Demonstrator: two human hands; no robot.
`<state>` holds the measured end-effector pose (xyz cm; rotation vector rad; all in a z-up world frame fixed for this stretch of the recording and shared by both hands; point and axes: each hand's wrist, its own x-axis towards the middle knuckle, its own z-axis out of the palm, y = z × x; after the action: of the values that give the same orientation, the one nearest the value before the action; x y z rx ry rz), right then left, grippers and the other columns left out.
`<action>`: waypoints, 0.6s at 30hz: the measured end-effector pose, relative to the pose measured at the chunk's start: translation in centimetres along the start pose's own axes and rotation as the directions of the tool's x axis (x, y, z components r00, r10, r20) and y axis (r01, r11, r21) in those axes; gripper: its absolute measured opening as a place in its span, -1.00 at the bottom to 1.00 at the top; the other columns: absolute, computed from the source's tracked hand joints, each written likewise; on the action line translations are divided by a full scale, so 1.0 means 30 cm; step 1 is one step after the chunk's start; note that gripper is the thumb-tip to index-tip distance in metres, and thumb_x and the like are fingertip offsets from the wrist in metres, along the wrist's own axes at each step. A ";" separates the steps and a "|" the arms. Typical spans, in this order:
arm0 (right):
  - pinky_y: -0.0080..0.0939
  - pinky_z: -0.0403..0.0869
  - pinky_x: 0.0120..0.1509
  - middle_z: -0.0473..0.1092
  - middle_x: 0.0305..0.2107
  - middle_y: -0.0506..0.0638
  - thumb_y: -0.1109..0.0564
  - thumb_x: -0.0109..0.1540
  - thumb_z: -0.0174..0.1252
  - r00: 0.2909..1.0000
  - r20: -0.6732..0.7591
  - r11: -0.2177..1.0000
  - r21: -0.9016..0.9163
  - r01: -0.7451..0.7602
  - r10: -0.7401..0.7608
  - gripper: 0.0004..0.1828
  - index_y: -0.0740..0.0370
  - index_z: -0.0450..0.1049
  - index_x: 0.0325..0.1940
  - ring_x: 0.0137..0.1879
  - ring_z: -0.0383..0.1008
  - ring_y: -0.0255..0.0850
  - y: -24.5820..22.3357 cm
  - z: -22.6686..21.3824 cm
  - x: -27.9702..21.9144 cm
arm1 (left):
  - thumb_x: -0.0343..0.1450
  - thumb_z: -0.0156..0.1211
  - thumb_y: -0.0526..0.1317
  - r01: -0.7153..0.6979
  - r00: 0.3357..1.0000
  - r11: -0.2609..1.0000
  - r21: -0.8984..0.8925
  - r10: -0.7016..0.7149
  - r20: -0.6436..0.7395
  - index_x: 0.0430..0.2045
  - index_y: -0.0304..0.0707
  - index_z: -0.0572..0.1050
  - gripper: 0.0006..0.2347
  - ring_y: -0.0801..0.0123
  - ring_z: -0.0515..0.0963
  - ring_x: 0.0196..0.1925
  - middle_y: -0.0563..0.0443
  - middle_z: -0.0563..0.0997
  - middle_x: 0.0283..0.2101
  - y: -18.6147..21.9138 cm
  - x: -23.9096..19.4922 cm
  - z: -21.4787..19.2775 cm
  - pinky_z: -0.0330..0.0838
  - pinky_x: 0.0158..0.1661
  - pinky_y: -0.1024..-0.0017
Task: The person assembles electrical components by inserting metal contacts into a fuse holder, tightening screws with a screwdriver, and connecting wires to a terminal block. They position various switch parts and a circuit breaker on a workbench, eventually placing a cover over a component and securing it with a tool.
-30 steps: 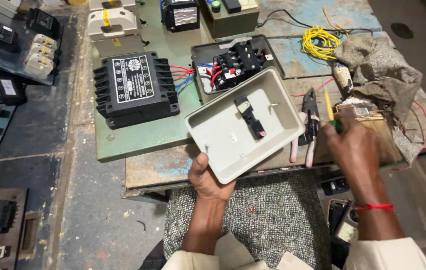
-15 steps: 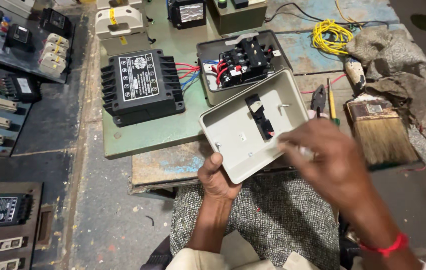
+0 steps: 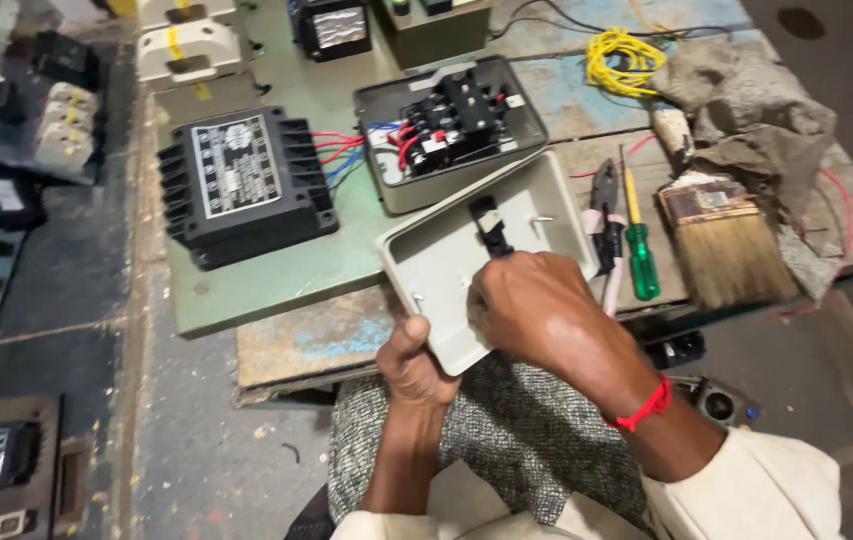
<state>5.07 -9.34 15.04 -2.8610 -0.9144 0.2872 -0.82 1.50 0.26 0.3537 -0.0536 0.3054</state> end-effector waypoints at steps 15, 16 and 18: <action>0.01 0.52 -0.11 0.59 -0.31 0.12 0.01 0.16 0.33 0.921 -0.253 0.950 0.180 -0.255 0.295 -0.76 0.18 0.68 -0.20 -0.25 0.60 -0.01 0.490 0.012 -0.148 | 0.22 0.47 -0.09 0.111 0.990 0.994 -0.018 -0.112 -0.091 0.15 -0.53 0.41 -0.34 -0.01 0.59 0.11 -0.26 0.56 0.04 -0.004 0.018 -0.040 0.50 0.15 0.12; 0.04 0.53 -0.09 0.58 -0.29 0.13 0.02 0.17 0.32 0.943 -0.262 0.978 0.090 -0.185 0.203 -0.77 0.18 0.67 -0.19 -0.23 0.59 0.03 0.498 0.031 -0.142 | 0.22 0.47 -0.09 0.110 0.989 0.994 -0.009 -0.110 -0.099 0.15 -0.56 0.41 -0.34 -0.03 0.59 0.10 -0.28 0.56 0.03 -0.003 0.016 -0.042 0.51 0.14 0.12; 0.08 0.53 -0.09 0.56 -0.28 0.15 0.02 0.19 0.28 0.962 -0.229 0.986 -0.043 -0.161 0.147 -0.77 0.16 0.66 -0.16 -0.21 0.58 0.07 0.515 0.046 -0.133 | 0.19 0.47 -0.09 0.100 0.990 0.995 0.008 -0.098 -0.098 0.15 -0.49 0.40 -0.34 0.01 0.59 0.11 -0.24 0.56 0.03 0.002 0.014 -0.038 0.51 0.14 0.13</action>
<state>10.24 -24.09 11.56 -2.9473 -0.6715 -0.0529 -0.44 2.06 -0.74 0.3523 0.0614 0.2243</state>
